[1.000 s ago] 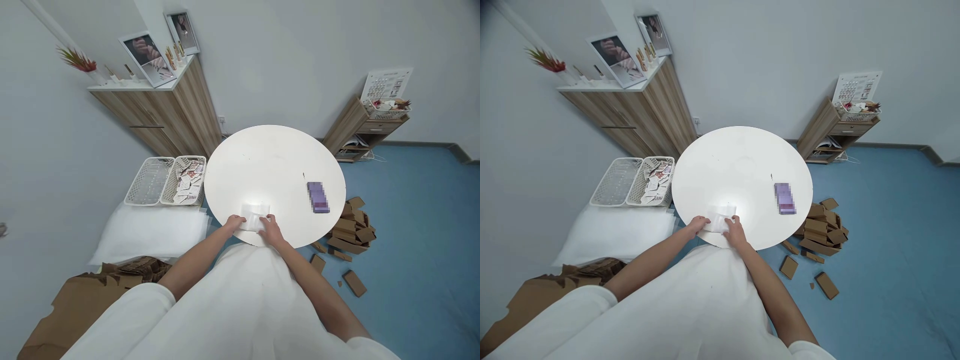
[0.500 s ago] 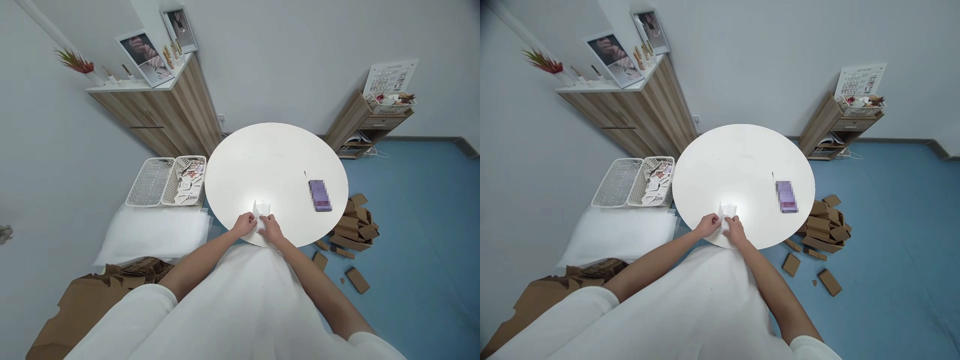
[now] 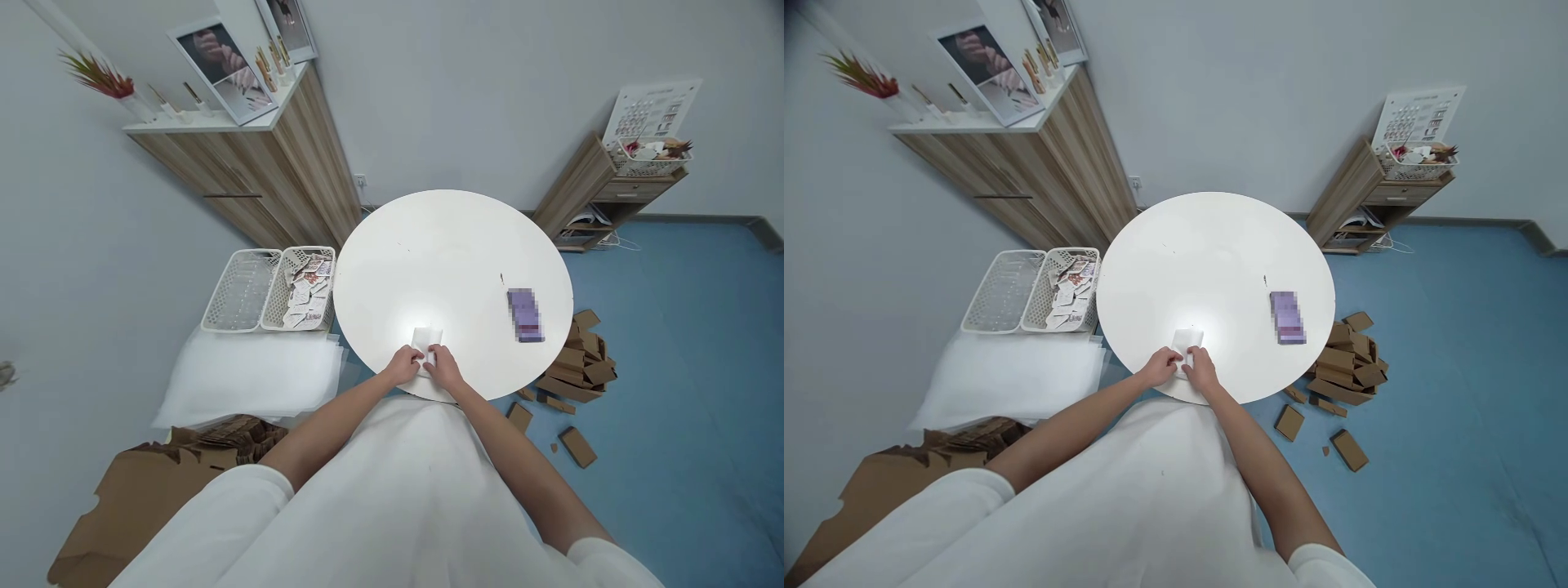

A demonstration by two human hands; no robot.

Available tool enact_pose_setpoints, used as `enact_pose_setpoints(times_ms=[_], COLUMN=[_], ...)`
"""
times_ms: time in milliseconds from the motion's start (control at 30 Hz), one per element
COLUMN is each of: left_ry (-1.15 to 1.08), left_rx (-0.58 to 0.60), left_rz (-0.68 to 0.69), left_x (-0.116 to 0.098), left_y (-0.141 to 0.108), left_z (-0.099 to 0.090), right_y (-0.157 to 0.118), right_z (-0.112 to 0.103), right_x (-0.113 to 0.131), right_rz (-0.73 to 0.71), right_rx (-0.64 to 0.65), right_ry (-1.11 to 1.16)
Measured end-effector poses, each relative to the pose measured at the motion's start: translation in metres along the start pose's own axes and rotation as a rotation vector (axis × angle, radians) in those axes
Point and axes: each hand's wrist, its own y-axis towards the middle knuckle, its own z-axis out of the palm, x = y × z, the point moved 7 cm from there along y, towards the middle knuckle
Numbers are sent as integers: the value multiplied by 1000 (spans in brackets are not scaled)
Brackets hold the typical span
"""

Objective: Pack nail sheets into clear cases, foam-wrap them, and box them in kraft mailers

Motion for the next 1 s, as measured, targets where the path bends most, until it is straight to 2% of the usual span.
enact_pose_setpoints(times_ms=[133, 267, 433, 567, 767, 867, 1000], left_ry=[204, 301, 313, 272, 189, 116, 98], left_rx=[-53, -62, -29, -8, -12, 27, 82], left_rz=[172, 281, 264, 293, 266, 244, 334], left_x=[-10, -18, -18, -19, -17, -14, -13], left_y=[-4, -12, -15, -12, -7, -13, -25], left_z=[-1, 1, -2, -2, -9, -12, -8], right_y=[-1, -10, -25, -24, -14, -18, -26], right_z=[2, -1, -6, 0, 1, -4, -10], right_x=[1, 4, 18, 25, 28, 29, 29], right_rz=[1, -57, -221, -302, -371, -391, -379], right_rx=[-14, -15, -9, 43, 85, 144, 230], right_ry=[-26, -32, -244, -383, -412, -413, -349])
